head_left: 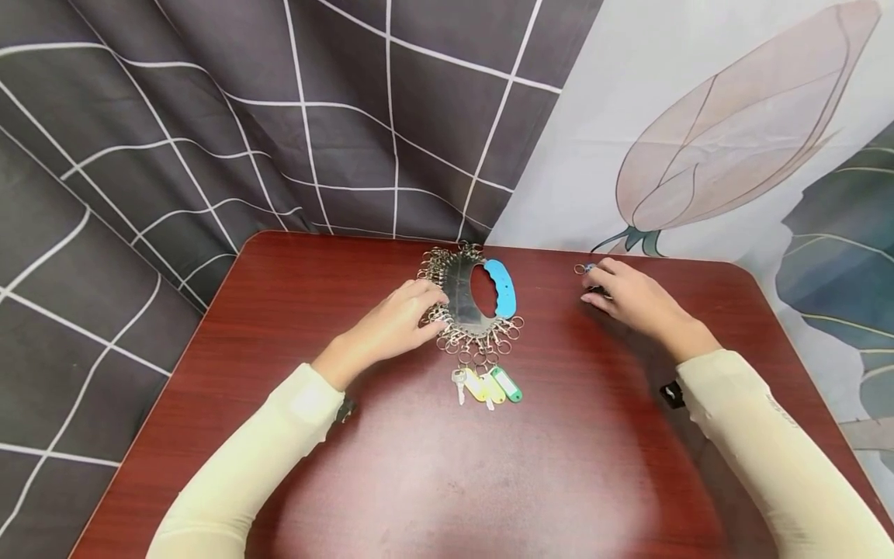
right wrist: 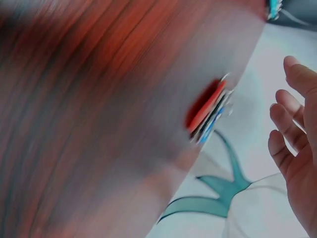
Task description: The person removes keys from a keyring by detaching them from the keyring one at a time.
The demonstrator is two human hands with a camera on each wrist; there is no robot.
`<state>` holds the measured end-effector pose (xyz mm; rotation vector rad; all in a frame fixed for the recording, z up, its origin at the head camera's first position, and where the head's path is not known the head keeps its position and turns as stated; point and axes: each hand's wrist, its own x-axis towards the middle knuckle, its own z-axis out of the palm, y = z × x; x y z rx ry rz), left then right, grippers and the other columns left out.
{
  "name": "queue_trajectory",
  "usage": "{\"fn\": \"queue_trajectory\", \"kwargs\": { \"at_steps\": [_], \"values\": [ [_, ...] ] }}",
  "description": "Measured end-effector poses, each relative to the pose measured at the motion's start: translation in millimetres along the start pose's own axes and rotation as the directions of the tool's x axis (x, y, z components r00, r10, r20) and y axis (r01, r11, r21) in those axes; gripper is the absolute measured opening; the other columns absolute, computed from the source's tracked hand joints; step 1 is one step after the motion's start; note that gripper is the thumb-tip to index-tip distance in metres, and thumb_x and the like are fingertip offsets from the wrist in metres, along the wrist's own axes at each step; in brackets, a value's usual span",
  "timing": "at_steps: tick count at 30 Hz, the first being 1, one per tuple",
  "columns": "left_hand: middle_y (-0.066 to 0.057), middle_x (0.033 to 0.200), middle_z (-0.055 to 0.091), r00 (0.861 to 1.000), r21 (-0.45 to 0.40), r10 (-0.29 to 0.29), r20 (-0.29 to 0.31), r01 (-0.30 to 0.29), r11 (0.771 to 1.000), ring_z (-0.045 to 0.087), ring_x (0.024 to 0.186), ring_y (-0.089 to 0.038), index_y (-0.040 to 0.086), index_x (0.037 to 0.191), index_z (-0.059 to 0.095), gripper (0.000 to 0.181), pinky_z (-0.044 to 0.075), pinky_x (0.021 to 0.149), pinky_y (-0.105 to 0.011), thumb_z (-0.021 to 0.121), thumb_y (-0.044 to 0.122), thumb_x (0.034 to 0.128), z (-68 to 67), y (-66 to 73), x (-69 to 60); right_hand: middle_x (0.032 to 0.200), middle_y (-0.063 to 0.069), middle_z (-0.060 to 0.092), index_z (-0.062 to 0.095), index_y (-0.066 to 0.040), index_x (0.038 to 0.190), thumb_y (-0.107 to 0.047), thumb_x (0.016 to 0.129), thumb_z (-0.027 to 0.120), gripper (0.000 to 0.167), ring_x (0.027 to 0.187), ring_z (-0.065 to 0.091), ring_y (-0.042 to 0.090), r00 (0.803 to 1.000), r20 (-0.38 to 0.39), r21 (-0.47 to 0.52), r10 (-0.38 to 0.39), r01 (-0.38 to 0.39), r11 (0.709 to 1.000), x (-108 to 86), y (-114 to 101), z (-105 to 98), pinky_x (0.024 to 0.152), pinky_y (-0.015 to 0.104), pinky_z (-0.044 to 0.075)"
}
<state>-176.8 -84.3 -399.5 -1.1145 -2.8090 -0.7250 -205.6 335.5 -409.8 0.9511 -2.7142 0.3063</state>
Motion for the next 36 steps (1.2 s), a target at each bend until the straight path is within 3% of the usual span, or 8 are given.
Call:
{"fn": "queue_trajectory", "kwargs": {
  "at_steps": [6,11,16,22,29,36],
  "values": [
    [-0.014,0.134,0.062,1.000,0.025,-0.004,-0.015,0.004,1.000,0.056,0.128,-0.030,0.004,0.130,0.067,0.045,0.045,0.113,-0.046,0.077,0.028,0.0931,4.3,3.4,2.4,0.105,0.007,0.060,0.065,-0.009,0.107,-0.014,0.092,0.078,0.021,0.082,0.061,0.022,0.998,0.022,0.082,0.065,-0.067,0.994,9.5,-26.7,2.3,0.075,0.044,0.053],
    [-0.012,0.129,0.063,1.000,0.014,0.010,-0.024,-0.010,1.000,0.058,0.123,-0.029,0.004,0.125,0.068,0.042,0.048,0.108,-0.046,0.080,0.027,0.0907,9.4,7.1,5.3,0.110,0.009,0.059,0.063,-0.008,0.109,-0.019,0.094,0.076,0.022,0.093,0.062,0.026,0.993,0.058,0.170,0.100,-0.108,0.979,15.9,-49.3,11.5,0.083,0.047,0.054],
    [-0.009,0.121,0.064,1.000,0.013,0.020,-0.011,-0.020,1.000,0.060,0.113,-0.025,0.004,0.120,0.070,0.035,0.051,0.101,-0.040,0.079,0.023,0.0918,14.6,11.5,8.8,0.109,0.008,0.061,0.064,-0.007,0.108,-0.024,0.095,0.075,0.024,0.099,0.062,0.025,0.987,0.106,0.262,0.125,-0.149,0.953,19.6,-77.1,19.4,0.089,0.047,0.053],
    [-0.007,0.119,0.064,1.000,0.049,0.001,0.029,-0.003,0.999,0.058,0.114,-0.026,0.006,0.118,0.070,0.031,0.049,0.103,-0.041,0.076,0.024,0.0939,19.2,20.5,9.5,0.104,0.006,0.062,0.065,-0.008,0.105,-0.026,0.094,0.075,0.024,0.094,0.061,0.020,0.975,0.175,0.361,0.134,-0.190,0.913,20.0,-108.4,28.7,0.085,0.041,0.053],
    [-0.006,0.117,0.064,0.998,0.073,0.031,0.048,-0.034,0.997,0.057,0.108,-0.024,0.007,0.116,0.072,0.028,0.049,0.098,-0.038,0.076,0.023,0.0939,24.1,31.2,11.2,0.087,-0.004,0.060,0.065,-0.016,0.090,-0.032,0.092,0.078,0.020,0.073,0.053,0.008,0.969,0.212,0.298,0.130,-0.191,0.935,18.7,-134.1,40.5,0.068,0.030,0.048],
    [-0.007,0.119,0.064,0.994,0.091,0.053,0.094,-0.062,0.994,0.057,0.109,-0.026,0.009,0.116,0.073,0.023,0.051,0.096,-0.038,0.075,0.017,0.0948,30.8,41.0,16.6,0.075,-0.006,0.053,0.056,-0.019,0.076,-0.034,0.089,0.080,0.030,0.063,0.047,0.009,0.968,0.218,0.168,0.125,-0.164,0.972,21.3,-154.3,45.8,0.056,0.029,0.043]
  ]
}}
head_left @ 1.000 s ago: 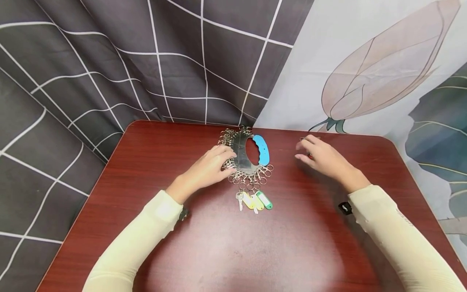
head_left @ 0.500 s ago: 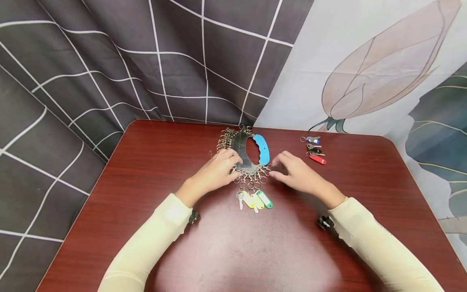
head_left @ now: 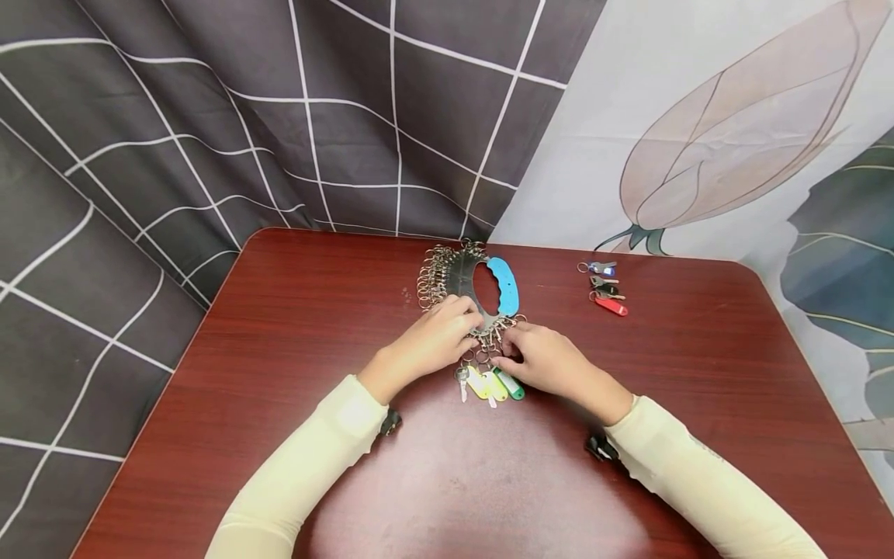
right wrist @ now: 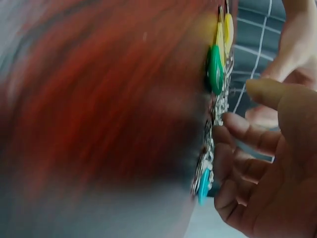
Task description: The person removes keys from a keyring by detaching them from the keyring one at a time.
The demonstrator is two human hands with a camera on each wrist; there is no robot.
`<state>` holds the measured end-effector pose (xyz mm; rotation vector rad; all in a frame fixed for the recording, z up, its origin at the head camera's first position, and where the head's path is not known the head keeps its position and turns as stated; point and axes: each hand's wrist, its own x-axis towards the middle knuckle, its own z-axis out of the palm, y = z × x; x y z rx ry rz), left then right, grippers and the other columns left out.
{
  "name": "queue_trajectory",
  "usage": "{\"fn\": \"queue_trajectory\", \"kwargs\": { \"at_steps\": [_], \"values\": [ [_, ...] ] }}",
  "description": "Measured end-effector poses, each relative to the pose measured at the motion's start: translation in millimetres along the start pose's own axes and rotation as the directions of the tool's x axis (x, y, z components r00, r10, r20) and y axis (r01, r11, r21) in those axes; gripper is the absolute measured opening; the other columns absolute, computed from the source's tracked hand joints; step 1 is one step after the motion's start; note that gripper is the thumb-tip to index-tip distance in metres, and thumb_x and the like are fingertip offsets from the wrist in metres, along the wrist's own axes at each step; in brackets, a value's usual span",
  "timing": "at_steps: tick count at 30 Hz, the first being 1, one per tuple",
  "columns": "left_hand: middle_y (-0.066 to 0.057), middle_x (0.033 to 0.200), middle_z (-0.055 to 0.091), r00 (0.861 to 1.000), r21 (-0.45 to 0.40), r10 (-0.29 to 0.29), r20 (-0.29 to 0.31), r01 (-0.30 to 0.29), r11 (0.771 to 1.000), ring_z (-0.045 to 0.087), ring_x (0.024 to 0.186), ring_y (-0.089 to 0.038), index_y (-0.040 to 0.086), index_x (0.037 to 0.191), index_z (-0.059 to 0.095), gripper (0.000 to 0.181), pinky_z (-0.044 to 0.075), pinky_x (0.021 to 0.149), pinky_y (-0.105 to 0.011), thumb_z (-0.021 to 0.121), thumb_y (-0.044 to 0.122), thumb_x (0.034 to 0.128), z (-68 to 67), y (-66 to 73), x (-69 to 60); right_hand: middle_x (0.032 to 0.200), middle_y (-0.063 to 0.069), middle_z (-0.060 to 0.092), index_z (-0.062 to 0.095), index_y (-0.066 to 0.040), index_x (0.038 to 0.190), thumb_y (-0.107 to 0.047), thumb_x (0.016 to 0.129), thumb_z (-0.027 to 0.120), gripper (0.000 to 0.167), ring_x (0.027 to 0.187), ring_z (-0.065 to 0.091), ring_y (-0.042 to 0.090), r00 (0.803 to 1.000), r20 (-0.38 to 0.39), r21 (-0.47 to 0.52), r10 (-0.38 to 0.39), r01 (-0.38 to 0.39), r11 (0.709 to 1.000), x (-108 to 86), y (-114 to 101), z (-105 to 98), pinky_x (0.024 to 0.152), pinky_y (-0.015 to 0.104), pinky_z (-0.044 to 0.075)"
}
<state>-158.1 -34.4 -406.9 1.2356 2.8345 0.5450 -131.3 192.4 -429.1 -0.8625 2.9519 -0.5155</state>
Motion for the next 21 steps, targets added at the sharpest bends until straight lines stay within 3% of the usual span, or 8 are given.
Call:
{"fn": "queue_trajectory", "kwargs": {
  "at_steps": [7,13,21],
  "values": [
    [-0.006,0.124,0.064,0.998,-0.021,-0.012,0.061,0.013,1.000,0.058,0.112,-0.026,0.013,0.117,0.075,0.020,0.051,0.098,-0.038,0.071,0.013,0.0968,6.4,7.2,9.1,0.074,-0.004,0.053,0.055,-0.020,0.070,-0.030,0.088,0.079,0.031,0.060,0.048,0.011,0.999,0.026,-0.058,0.033,-0.031,0.998,1.5,-8.3,0.0,0.053,0.031,0.043],
    [-0.005,0.117,0.064,0.994,-0.016,-0.016,0.106,0.017,1.000,0.057,0.106,-0.024,0.017,0.113,0.077,0.020,0.052,0.094,-0.037,0.073,0.012,0.0940,11.8,11.9,15.7,0.075,-0.002,0.054,0.057,-0.017,0.071,-0.018,0.088,0.073,0.023,0.061,0.051,0.013,0.998,0.057,-0.096,0.038,-0.032,0.995,4.3,-7.6,0.2,0.053,0.033,0.044],
    [-0.004,0.112,0.061,0.988,-0.003,-0.056,0.144,0.057,0.998,0.056,0.106,-0.024,0.017,0.102,0.076,0.011,0.052,0.091,-0.037,0.073,0.011,0.0934,17.3,16.1,20.0,0.067,-0.004,0.049,0.053,-0.017,0.071,-0.005,0.083,0.068,0.023,0.061,0.046,0.013,0.998,0.035,-0.059,0.052,-0.050,0.997,6.0,-5.8,-2.8,0.054,0.029,0.040]
  ]
}}
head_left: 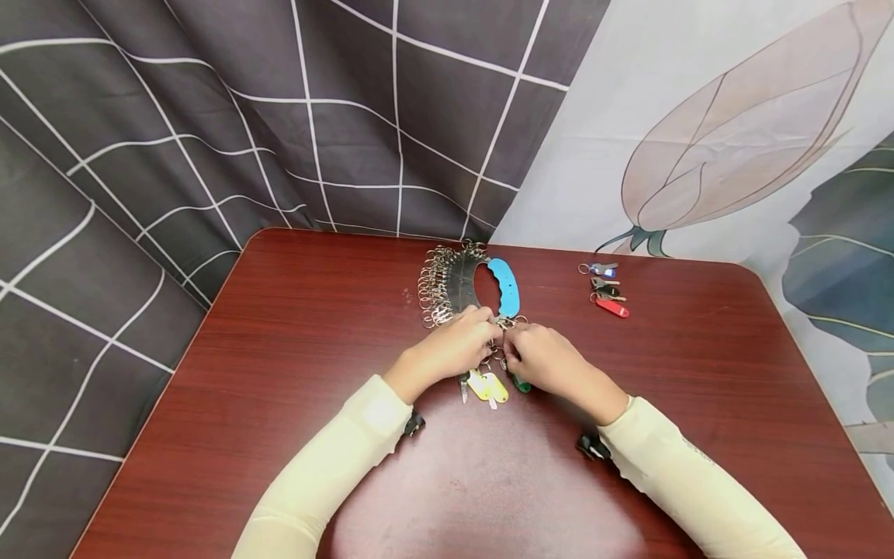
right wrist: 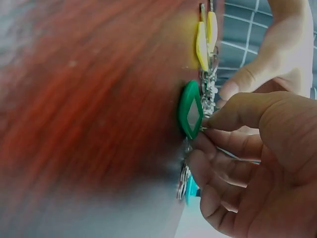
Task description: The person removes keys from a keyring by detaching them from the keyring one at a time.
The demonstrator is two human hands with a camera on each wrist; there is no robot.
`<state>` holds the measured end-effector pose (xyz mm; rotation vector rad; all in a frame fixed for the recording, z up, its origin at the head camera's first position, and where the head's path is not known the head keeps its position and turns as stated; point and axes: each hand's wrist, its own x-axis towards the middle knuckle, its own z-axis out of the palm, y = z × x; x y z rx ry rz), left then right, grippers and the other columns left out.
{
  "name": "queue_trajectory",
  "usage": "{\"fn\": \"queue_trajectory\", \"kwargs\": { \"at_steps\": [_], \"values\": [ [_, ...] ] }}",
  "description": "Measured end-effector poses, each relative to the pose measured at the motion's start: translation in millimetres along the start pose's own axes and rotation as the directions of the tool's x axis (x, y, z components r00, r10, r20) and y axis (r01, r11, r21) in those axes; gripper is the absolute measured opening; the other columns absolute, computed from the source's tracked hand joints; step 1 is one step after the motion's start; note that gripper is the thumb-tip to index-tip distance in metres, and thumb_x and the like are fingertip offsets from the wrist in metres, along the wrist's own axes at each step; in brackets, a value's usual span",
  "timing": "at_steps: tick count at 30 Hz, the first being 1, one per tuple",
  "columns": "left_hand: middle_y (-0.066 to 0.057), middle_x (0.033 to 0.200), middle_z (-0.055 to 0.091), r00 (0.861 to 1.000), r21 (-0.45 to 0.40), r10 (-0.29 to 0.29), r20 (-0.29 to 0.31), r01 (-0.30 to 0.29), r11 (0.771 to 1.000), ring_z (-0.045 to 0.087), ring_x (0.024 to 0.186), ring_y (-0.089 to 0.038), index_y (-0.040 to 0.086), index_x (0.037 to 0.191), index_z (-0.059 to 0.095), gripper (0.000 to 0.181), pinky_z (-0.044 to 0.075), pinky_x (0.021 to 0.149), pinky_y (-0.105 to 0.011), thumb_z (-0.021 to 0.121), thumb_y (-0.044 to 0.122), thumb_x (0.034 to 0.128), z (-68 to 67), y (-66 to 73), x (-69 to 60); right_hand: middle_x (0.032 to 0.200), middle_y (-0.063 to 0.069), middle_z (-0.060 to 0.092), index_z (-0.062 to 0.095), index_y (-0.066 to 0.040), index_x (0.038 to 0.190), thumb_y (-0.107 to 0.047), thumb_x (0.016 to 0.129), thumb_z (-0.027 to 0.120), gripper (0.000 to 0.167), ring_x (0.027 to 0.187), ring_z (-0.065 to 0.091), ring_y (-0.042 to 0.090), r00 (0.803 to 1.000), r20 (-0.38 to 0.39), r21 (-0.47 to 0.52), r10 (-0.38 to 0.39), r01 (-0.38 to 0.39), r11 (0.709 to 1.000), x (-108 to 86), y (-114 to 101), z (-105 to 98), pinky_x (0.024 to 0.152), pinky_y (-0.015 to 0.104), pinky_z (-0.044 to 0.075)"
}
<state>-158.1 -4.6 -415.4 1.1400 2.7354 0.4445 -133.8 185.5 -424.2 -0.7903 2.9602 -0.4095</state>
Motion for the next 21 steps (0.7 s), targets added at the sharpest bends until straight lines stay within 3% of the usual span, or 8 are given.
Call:
{"fn": "queue_trajectory", "kwargs": {
  "at_steps": [12,21],
  "values": [
    [-0.002,0.109,0.060,0.999,-0.029,-0.036,0.001,0.036,0.999,0.056,0.104,-0.023,0.018,0.099,0.074,0.008,0.052,0.088,-0.036,0.077,0.021,0.0925,4.6,0.4,5.7,0.068,-0.005,0.054,0.058,-0.018,0.076,-0.005,0.080,0.067,0.016,0.065,0.051,0.014,1.000,0.005,0.070,0.028,-0.028,0.997,3.3,4.4,-9.0,0.058,0.031,0.043],
    [-0.003,0.101,0.064,0.997,-0.144,-0.022,-0.071,0.011,0.989,0.057,0.099,-0.023,0.014,0.084,0.075,0.010,0.048,0.091,-0.035,0.074,0.017,0.0941,6.7,-4.1,12.6,0.073,-0.004,0.057,0.062,-0.016,0.081,-0.005,0.085,0.067,0.013,0.068,0.051,0.015,0.998,-0.056,0.135,0.041,-0.034,0.990,8.8,7.7,-15.4,0.063,0.032,0.044]
  ]
}}
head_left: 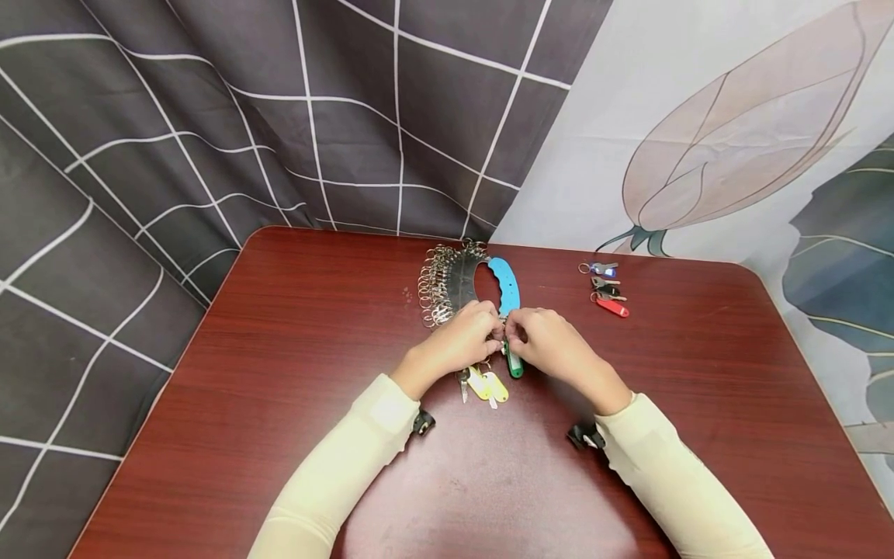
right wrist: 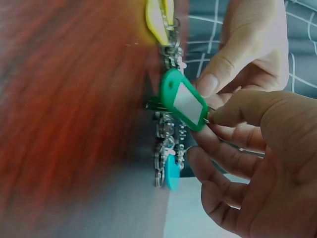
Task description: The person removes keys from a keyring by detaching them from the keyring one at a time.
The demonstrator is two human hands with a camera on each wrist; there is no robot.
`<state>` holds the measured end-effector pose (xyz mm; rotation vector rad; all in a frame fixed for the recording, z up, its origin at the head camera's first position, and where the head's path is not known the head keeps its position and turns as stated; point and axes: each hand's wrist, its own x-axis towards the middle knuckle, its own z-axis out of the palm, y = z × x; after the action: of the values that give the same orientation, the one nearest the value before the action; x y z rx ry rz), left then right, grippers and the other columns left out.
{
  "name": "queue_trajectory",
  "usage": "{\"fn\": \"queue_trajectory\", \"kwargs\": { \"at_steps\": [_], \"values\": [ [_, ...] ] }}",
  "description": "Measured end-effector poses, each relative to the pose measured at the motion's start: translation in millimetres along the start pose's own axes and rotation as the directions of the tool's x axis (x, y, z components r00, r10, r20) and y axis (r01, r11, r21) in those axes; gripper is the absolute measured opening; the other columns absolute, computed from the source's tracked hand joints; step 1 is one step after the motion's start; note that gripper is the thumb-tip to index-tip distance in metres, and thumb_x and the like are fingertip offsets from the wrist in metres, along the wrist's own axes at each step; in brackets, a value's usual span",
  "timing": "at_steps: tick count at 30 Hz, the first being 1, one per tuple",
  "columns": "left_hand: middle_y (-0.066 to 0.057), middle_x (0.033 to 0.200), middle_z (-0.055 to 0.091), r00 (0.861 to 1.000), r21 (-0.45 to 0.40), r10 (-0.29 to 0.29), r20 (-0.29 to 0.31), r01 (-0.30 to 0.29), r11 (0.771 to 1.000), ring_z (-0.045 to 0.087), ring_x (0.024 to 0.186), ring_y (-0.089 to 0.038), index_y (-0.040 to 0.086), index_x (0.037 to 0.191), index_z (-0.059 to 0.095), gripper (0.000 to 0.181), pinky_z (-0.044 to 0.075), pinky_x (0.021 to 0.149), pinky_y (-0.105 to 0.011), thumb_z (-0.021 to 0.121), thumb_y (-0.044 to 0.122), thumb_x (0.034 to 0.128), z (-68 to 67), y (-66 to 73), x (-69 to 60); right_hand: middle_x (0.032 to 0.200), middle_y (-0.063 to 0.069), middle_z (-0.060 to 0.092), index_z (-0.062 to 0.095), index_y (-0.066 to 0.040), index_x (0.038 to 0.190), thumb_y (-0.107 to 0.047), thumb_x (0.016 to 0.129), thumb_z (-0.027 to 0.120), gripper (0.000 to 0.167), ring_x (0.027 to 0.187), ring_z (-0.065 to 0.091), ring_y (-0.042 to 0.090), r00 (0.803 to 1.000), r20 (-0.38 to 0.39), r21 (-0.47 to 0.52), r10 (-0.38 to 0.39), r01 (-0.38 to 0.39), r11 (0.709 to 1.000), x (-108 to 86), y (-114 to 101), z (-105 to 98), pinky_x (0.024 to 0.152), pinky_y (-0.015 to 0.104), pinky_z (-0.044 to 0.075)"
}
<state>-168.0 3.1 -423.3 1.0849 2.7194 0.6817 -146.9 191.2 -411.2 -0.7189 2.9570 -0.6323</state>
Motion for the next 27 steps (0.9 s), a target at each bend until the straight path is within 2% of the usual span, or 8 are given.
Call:
{"fn": "queue_trajectory", "kwargs": {
  "at_steps": [6,11,17,22,27],
  "values": [
    [-0.003,0.100,0.069,0.997,-0.153,-0.053,-0.051,0.044,0.987,0.062,0.102,-0.023,0.011,0.086,0.078,0.009,0.049,0.096,-0.037,0.074,0.015,0.0929,1.6,-5.5,2.4,0.074,-0.002,0.059,0.064,-0.013,0.088,-0.005,0.089,0.065,0.008,0.066,0.050,0.014,0.999,-0.006,0.059,0.040,-0.039,0.997,3.8,-0.5,-5.2,0.064,0.030,0.044],
    [-0.002,0.098,0.070,0.992,-0.241,-0.066,-0.110,0.038,0.970,0.064,0.101,-0.021,0.010,0.083,0.078,0.008,0.048,0.098,-0.037,0.076,0.012,0.0909,1.6,-9.2,2.8,0.075,-0.001,0.060,0.065,-0.010,0.091,-0.006,0.088,0.062,0.005,0.064,0.052,0.013,0.998,-0.027,0.090,0.055,-0.053,0.995,7.5,0.9,-5.6,0.064,0.030,0.045],
    [-0.003,0.091,0.070,0.978,-0.262,-0.062,-0.199,0.008,0.965,0.065,0.091,-0.019,0.011,0.081,0.080,0.007,0.050,0.088,-0.033,0.079,0.011,0.0883,0.7,-11.4,2.8,0.076,0.001,0.061,0.064,-0.007,0.090,-0.004,0.087,0.061,0.006,0.066,0.053,0.014,0.996,-0.068,0.121,0.051,-0.043,0.992,12.2,4.7,-4.4,0.065,0.030,0.046],
    [-0.003,0.090,0.068,0.973,-0.279,-0.087,-0.214,0.025,0.960,0.064,0.088,-0.020,0.012,0.081,0.079,0.008,0.048,0.083,-0.030,0.080,0.014,0.0885,0.4,-12.5,1.6,0.074,0.000,0.059,0.064,-0.008,0.092,-0.007,0.092,0.061,0.003,0.064,0.050,0.013,0.997,-0.055,0.174,0.048,-0.038,0.984,14.5,6.8,-3.5,0.063,0.028,0.043],
    [-0.003,0.090,0.067,0.970,-0.274,-0.097,-0.221,0.033,0.961,0.065,0.089,-0.020,0.012,0.082,0.079,0.008,0.049,0.084,-0.032,0.081,0.016,0.0888,-0.2,-13.8,0.3,0.075,-0.001,0.059,0.065,-0.010,0.093,-0.010,0.098,0.063,0.006,0.065,0.049,0.012,0.998,-0.031,0.206,0.045,-0.038,0.978,15.2,9.0,-3.0,0.064,0.028,0.042]
  ]
}}
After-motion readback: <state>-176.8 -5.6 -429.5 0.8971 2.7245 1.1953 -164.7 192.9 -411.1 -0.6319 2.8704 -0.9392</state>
